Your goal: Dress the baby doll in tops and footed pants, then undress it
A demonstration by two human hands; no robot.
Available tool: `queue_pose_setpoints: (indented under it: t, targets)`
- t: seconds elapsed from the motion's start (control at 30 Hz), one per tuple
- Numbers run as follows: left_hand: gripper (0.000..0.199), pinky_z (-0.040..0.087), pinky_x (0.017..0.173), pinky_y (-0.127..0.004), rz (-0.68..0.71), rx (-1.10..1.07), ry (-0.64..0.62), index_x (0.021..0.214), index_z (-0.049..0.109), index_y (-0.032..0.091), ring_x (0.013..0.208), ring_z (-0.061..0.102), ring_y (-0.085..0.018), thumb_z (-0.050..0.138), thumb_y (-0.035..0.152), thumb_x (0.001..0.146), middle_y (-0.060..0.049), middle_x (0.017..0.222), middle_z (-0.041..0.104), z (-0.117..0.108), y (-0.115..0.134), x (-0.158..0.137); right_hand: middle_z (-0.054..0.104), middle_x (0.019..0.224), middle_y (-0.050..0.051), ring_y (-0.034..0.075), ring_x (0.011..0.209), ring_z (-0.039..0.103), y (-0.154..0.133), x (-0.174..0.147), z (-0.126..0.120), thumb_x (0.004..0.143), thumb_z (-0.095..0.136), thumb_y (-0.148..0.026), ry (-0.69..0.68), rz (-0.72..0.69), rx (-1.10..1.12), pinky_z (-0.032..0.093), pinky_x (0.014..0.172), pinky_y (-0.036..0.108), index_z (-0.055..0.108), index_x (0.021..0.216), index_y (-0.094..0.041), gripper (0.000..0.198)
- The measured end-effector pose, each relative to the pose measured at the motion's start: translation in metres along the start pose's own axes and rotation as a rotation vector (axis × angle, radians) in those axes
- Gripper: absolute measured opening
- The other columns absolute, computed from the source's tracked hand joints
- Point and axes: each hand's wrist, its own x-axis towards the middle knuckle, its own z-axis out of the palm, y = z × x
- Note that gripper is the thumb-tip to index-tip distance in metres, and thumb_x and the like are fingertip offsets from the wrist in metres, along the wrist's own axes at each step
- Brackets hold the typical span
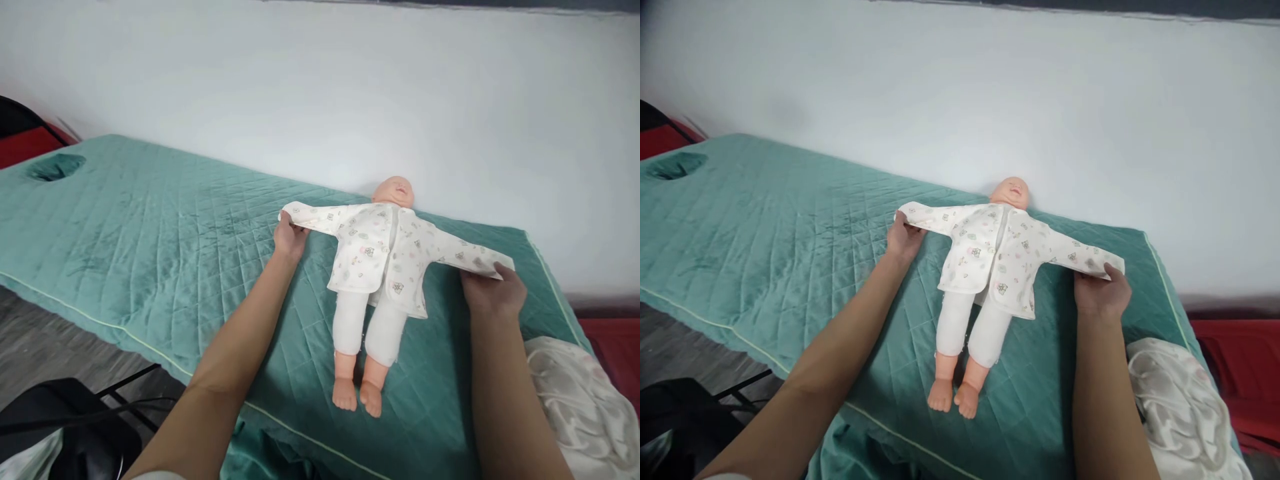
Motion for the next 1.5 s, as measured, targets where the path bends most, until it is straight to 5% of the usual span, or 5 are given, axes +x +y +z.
queue_pose_setpoints:
  t: [0.3, 0.5, 0.77, 1.17, 1.5]
  targets:
    - [0.007, 0.054, 0.102, -0.041, 0.208, 0.125, 0.06, 0.1, 0.058, 0.018, 0.091, 0.067, -0.014, 0.052, 0.017, 0.095, -0.003, 0.096, 0.069, -0.011, 0.011, -0.006, 0.065, 0.117, 0.007, 0.02, 0.122, 0.062, -0.002, -0.005, -0.001, 0.068, 0.051, -0.002, 0.228, -0.542, -0.22, 0.041, 0.117, 0.043, 0.055, 0.106, -0.024, 0.044]
    - [0.013, 0.042, 0.11, -0.026, 0.652, 0.518, -0.012, 0.097, 0.064, 0.02, 0.109, 0.062, -0.012, 0.057, 0.012, 0.089, -0.002, 0.106, 0.067, -0.022, 0.012, -0.034, 0.067, 0.128, 0.008, 0.023, 0.126, 0.061, 0.031, -0.095, 0.048, 0.084, 0.066, -0.022, -0.384, -0.639, -0.655, 0.038, 0.118, 0.051, 0.065, 0.119, -0.02, 0.035]
    - [0.022, 0.042, 0.112, -0.038, 0.678, 1.076, -0.71, 0.11, 0.07, 0.024, 0.118, 0.06, -0.022, 0.065, 0.028, 0.089, -0.008, 0.119, 0.068, -0.035, -0.003, -0.116, 0.035, 0.162, 0.008, 0.029, 0.154, 0.023, 0.043, -0.144, 0.034, 0.083, 0.076, -0.041, -0.889, -0.751, -1.169, 0.02, 0.126, 0.058, 0.048, 0.143, -0.031, 0.067]
    - [0.039, 0.042, 0.114, -0.046, 0.841, 1.287, -0.932, 0.124, 0.061, 0.024, 0.133, 0.049, -0.026, 0.071, 0.03, 0.087, -0.012, 0.14, 0.054, -0.052, -0.005, -0.152, 0.06, 0.101, 0.007, 0.021, 0.096, 0.06, 0.038, -0.178, 0.015, 0.091, 0.065, -0.031, -0.569, -0.902, -1.221, 0.053, 0.086, 0.04, 0.065, 0.099, -0.022, 0.011]
    - [0.023, 0.052, 0.096, -0.036, 1.01, 1.344, -0.881, 0.116, 0.063, 0.02, 0.109, 0.063, -0.019, 0.047, 0.019, 0.099, -0.009, 0.115, 0.066, -0.06, -0.008, -0.149, 0.061, 0.083, -0.002, 0.014, 0.073, 0.056, 0.048, -0.17, 0.01, 0.088, 0.066, -0.04, -0.425, -0.413, -0.904, 0.047, 0.071, 0.029, 0.062, 0.09, -0.021, 0.019]
